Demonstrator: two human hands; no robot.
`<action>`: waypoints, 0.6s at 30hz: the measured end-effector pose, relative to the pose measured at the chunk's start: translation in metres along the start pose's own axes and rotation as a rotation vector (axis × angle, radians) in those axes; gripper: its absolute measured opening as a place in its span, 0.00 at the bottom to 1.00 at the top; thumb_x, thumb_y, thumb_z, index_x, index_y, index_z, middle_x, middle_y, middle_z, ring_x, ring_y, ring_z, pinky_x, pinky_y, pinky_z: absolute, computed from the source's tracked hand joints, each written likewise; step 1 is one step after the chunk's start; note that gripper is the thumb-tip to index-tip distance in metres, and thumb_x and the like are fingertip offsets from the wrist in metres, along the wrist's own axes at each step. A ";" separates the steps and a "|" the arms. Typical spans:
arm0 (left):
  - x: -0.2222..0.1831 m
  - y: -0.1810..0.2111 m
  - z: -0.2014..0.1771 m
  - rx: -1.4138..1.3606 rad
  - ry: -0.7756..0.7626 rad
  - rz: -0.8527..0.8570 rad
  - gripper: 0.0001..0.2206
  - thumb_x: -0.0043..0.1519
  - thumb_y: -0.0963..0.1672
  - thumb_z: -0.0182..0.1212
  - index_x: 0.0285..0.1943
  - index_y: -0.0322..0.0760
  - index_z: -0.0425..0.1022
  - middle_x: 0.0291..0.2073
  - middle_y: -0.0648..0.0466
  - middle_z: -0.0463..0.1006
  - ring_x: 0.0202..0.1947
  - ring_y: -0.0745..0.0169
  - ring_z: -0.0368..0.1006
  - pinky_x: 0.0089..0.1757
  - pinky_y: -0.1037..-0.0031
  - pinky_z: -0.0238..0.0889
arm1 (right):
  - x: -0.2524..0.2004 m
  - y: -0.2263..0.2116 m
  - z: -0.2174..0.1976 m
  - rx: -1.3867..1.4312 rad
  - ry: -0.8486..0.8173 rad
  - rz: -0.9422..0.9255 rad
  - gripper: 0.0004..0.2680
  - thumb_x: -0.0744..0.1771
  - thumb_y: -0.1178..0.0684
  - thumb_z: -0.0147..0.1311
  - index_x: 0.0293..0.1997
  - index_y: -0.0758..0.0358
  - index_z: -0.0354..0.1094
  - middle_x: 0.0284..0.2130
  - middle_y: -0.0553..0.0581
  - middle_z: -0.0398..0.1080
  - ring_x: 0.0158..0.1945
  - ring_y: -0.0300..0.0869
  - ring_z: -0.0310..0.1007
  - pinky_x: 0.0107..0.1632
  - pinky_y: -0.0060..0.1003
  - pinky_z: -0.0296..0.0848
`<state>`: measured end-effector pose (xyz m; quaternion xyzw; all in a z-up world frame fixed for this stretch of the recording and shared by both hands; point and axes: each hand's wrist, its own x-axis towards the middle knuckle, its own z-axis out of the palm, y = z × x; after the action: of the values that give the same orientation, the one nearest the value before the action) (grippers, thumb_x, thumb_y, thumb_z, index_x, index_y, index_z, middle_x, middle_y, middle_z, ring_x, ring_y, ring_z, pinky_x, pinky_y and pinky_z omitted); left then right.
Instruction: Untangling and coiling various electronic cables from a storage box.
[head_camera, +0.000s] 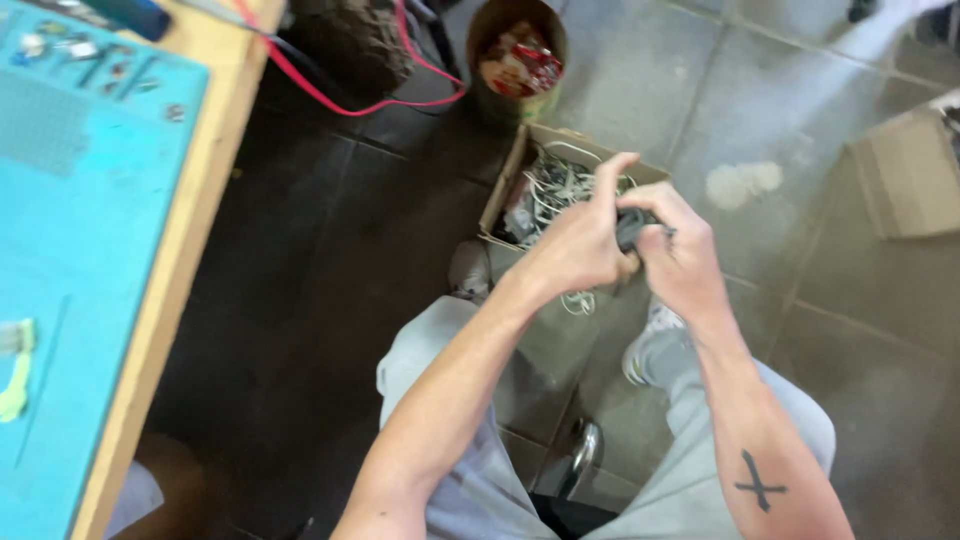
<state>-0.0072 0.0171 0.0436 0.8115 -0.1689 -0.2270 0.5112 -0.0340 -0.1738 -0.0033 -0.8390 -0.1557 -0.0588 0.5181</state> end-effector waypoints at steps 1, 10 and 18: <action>0.001 -0.002 0.000 0.004 0.022 -0.009 0.47 0.55 0.41 0.72 0.81 0.44 0.44 0.47 0.22 0.85 0.53 0.08 0.80 0.57 0.27 0.68 | -0.004 0.003 0.001 0.012 -0.015 -0.015 0.30 0.74 0.24 0.35 0.61 0.62 0.77 0.52 0.64 0.77 0.58 0.57 0.79 0.63 0.52 0.74; 0.006 -0.035 -0.004 -0.115 0.076 0.061 0.58 0.53 0.46 0.80 0.89 0.49 0.38 0.65 0.48 0.84 0.68 0.23 0.78 0.64 0.35 0.71 | 0.009 -0.020 0.022 0.570 0.027 0.389 0.19 0.74 0.47 0.42 0.70 0.64 0.72 0.56 0.47 0.68 0.39 0.25 0.57 0.34 0.16 0.60; -0.003 -0.054 -0.004 -0.169 0.137 0.099 0.52 0.49 0.42 0.77 0.82 0.47 0.45 0.54 0.36 0.84 0.60 0.17 0.81 0.59 0.32 0.75 | 0.008 0.003 0.044 0.269 -0.034 0.208 0.11 0.79 0.52 0.39 0.52 0.63 0.71 0.50 0.57 0.72 0.35 0.32 0.62 0.31 0.21 0.59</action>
<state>-0.0055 0.0444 -0.0037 0.7697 -0.1536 -0.1588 0.5989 -0.0277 -0.1347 -0.0238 -0.7746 -0.0832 0.0308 0.6262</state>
